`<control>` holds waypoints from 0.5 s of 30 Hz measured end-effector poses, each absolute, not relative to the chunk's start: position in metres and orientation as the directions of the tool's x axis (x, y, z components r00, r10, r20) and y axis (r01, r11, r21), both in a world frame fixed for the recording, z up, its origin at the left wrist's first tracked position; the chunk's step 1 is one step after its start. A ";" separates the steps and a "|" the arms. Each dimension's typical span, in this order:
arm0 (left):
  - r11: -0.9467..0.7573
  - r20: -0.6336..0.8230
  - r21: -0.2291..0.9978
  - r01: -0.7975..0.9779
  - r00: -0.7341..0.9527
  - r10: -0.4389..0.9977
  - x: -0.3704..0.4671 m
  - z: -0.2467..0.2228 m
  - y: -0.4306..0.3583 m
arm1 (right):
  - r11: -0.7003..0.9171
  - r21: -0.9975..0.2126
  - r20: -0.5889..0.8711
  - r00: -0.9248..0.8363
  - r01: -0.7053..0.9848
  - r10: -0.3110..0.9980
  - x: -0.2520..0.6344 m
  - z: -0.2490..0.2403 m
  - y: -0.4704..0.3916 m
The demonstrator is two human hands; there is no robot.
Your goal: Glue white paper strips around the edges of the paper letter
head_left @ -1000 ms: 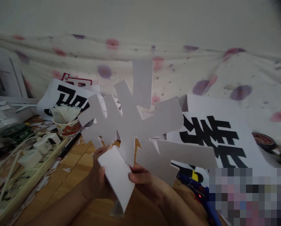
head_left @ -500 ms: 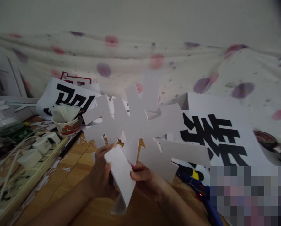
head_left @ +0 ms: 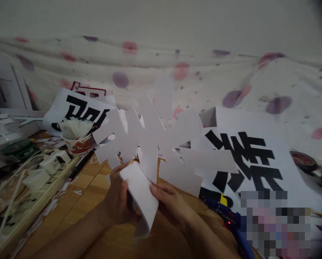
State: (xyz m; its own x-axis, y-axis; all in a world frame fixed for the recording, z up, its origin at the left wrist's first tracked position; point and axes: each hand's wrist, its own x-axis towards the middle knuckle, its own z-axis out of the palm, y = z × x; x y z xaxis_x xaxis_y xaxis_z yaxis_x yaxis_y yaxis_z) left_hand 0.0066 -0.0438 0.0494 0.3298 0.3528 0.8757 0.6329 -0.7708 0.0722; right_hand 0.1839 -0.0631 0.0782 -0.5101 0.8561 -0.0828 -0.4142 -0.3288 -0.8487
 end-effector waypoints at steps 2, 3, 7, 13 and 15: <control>-0.806 0.904 -0.038 0.590 0.363 0.223 0.010 0.058 -0.045 | -0.337 -0.840 -0.115 -0.468 -0.424 0.876 0.182 0.078 -0.063; -0.813 0.910 -0.077 0.578 0.375 0.180 0.012 0.061 -0.045 | -0.341 -0.835 -0.126 -0.454 -0.432 0.882 0.181 0.078 -0.062; -0.809 0.897 -0.097 0.580 0.404 0.182 0.014 0.066 -0.046 | -0.364 -0.812 -0.158 -0.429 -0.456 0.890 0.178 0.074 -0.061; -0.789 0.901 -0.108 0.605 0.395 0.179 0.015 0.064 -0.049 | -0.392 -0.803 -0.207 -0.408 -0.448 0.889 0.176 0.075 -0.061; -0.790 0.907 -0.106 0.603 0.385 0.172 0.015 0.063 -0.049 | -0.393 -0.810 -0.223 -0.392 -0.436 0.893 0.176 0.076 -0.061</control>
State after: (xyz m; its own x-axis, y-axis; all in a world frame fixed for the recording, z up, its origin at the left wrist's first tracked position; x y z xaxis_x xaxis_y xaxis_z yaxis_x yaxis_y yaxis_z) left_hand 0.0151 -0.0486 0.0635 0.3849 0.1716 0.9068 0.6032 -0.7905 -0.1064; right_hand 0.1760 -0.0614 0.0758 -0.3915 0.8928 -0.2229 -0.4355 -0.3932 -0.8098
